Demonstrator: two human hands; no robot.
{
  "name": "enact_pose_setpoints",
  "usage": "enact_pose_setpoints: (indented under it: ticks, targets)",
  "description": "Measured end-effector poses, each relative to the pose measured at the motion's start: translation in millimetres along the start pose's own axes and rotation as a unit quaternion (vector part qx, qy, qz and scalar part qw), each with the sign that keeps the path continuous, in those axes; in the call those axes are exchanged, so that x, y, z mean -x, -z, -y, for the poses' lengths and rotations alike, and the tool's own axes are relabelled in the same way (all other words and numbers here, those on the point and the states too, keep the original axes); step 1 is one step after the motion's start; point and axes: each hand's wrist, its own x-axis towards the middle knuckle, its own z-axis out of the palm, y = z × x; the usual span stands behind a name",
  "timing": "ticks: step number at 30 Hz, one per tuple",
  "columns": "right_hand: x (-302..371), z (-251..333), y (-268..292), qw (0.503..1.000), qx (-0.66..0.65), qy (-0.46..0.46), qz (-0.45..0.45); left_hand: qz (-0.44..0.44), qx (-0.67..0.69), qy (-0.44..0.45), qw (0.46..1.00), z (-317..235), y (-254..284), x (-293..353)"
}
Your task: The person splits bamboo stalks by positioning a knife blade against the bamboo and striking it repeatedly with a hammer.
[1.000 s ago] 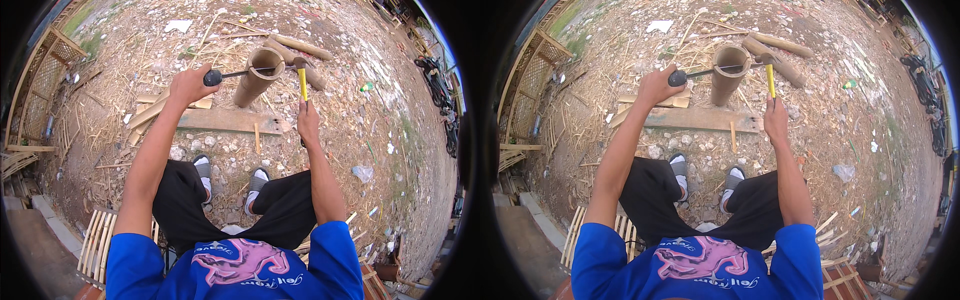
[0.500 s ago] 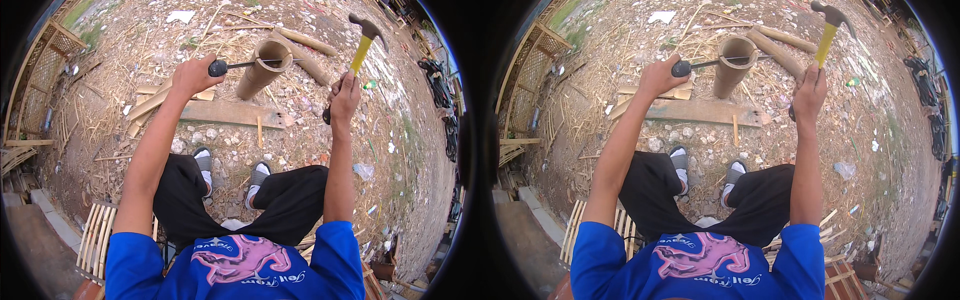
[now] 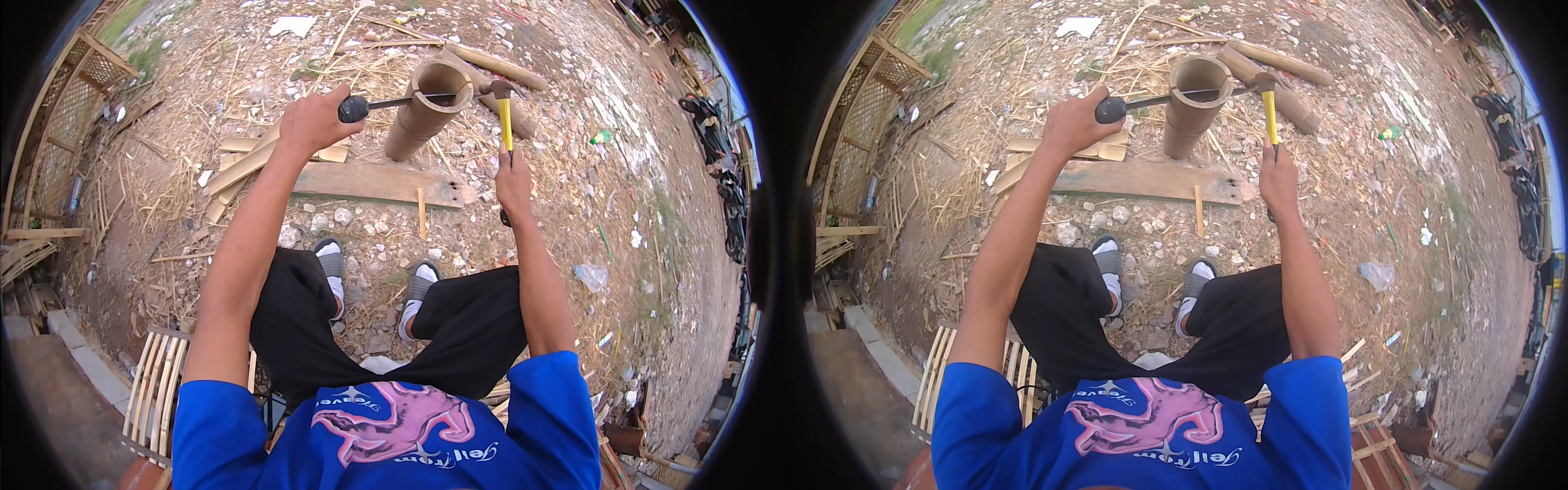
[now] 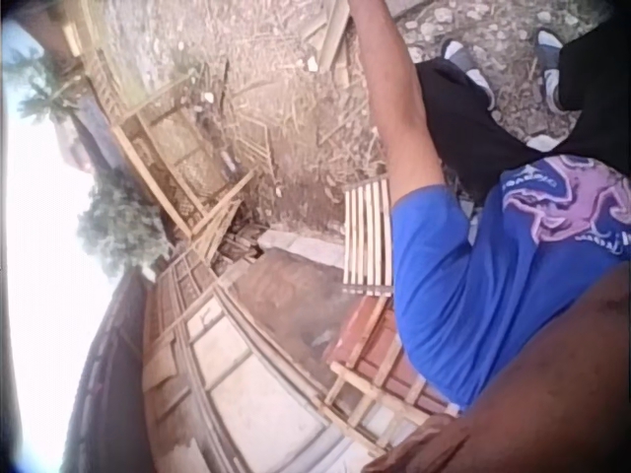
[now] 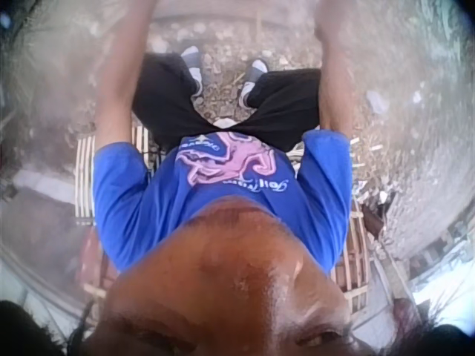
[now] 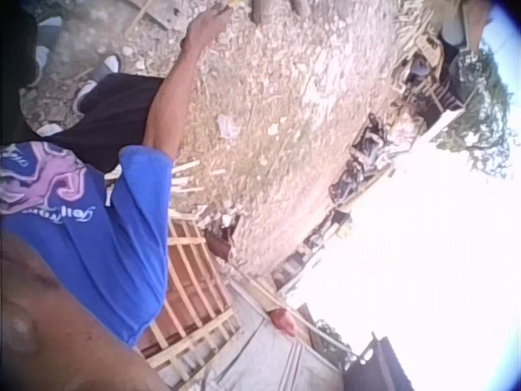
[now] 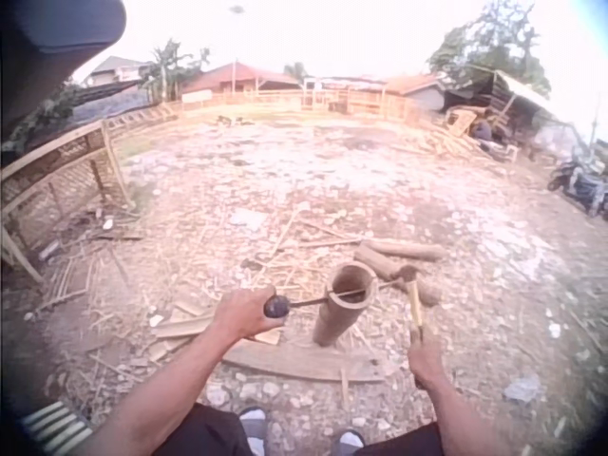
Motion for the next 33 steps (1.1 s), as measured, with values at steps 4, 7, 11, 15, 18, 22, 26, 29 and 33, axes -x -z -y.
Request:
enact_pose_setpoints:
  ticks: [4, 7, 11, 15, 18, 22, 26, 29, 33]
  targets:
    - [-4, 7, 0, 1.000, 0.006, 0.007, -0.010, 0.001, 0.005, -0.006, 1.000, 3, -6, -4]
    - [-20, 21, -7, 0.984, -0.170, 0.007, -0.045, 0.009, 0.030, 0.007, 0.999, 13, -20, -14]
    - [-33, 61, 4, 0.870, -0.451, 0.128, -0.153, 0.000, 0.005, 0.007, 1.000, 29, -36, -24]
    - [-48, -90, -50, 0.979, 0.183, 0.082, -0.021, -0.006, 0.018, -0.009, 1.000, 25, -37, -30]
    - [-23, -75, -34, 0.989, 0.143, 0.019, 0.035, 0.004, 0.006, 0.020, 1.000, 30, -30, -18]
    - [-21, -9, -13, 0.998, -0.025, -0.024, -0.059, -0.011, 0.010, 0.008, 1.000, 26, -22, -20]
    - [-24, -3, -26, 0.999, -0.005, -0.006, -0.042, -0.024, 0.012, 0.013, 1.000, 27, -23, -16]
    - [-18, 0, -43, 0.999, 0.036, 0.010, -0.001, -0.027, 0.000, 0.007, 1.000, 36, -28, -12]
    - [1, 32, -45, 0.997, -0.067, -0.026, -0.012, -0.035, 0.015, -0.003, 0.999, 44, -31, -7]
